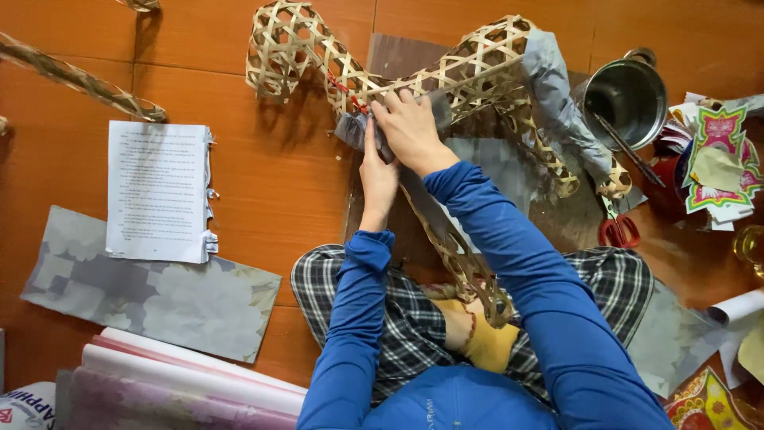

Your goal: Crafting a paper mache giraffe by cutting paper strips and applying them to a wicker frame.

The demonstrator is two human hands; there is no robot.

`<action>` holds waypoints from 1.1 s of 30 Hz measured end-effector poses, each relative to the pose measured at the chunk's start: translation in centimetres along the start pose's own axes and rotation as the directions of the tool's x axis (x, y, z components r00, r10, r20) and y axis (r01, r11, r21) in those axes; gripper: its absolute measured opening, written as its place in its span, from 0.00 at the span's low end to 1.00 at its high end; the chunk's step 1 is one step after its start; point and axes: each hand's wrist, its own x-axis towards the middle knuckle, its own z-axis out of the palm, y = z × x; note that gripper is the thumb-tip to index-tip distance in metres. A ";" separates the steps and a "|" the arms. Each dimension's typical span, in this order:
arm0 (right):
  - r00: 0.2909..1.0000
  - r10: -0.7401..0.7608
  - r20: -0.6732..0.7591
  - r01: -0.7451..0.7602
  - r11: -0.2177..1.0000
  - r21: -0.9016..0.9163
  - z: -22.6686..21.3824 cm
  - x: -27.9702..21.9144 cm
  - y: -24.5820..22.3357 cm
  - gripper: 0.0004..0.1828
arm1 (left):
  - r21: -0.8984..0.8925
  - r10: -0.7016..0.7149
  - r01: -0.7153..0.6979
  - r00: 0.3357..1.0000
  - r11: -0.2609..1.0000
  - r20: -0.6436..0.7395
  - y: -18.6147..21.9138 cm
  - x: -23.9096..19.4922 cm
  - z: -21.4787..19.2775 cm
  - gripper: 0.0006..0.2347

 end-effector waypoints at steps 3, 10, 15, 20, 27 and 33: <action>0.998 -0.018 -0.060 0.022 0.997 0.076 4.2 0.7 0.7 0.11 | 0.021 -0.032 0.033 0.999 0.999 -0.010 -0.9 0.5 0.5 0.38; 0.992 0.001 0.124 -0.009 0.998 0.065 0.6 3.3 1.0 0.09 | -0.064 0.131 -0.131 0.991 0.989 -0.005 -2.8 0.8 0.2 0.37; 0.889 0.358 0.286 -0.458 0.690 0.561 -3.4 -3.0 6.4 0.27 | -0.143 0.247 -0.245 0.969 0.959 -0.005 -2.3 0.2 0.1 0.35; 0.350 0.290 0.891 -0.932 0.017 0.361 -1.8 -16.6 8.9 0.48 | -0.165 0.070 -0.084 0.994 0.983 -0.089 -2.0 0.8 1.1 0.37; 0.615 -0.149 0.774 -0.148 -0.986 -0.073 -1.6 -17.9 0.7 0.40 | -0.261 0.078 -0.092 0.995 0.961 -0.061 -2.8 1.0 0.8 0.37; 0.515 -0.109 0.850 -0.071 -0.994 -0.085 7.8 -19.2 4.0 0.22 | -0.264 0.095 -0.110 0.993 0.958 -0.070 -3.4 1.2 0.9 0.37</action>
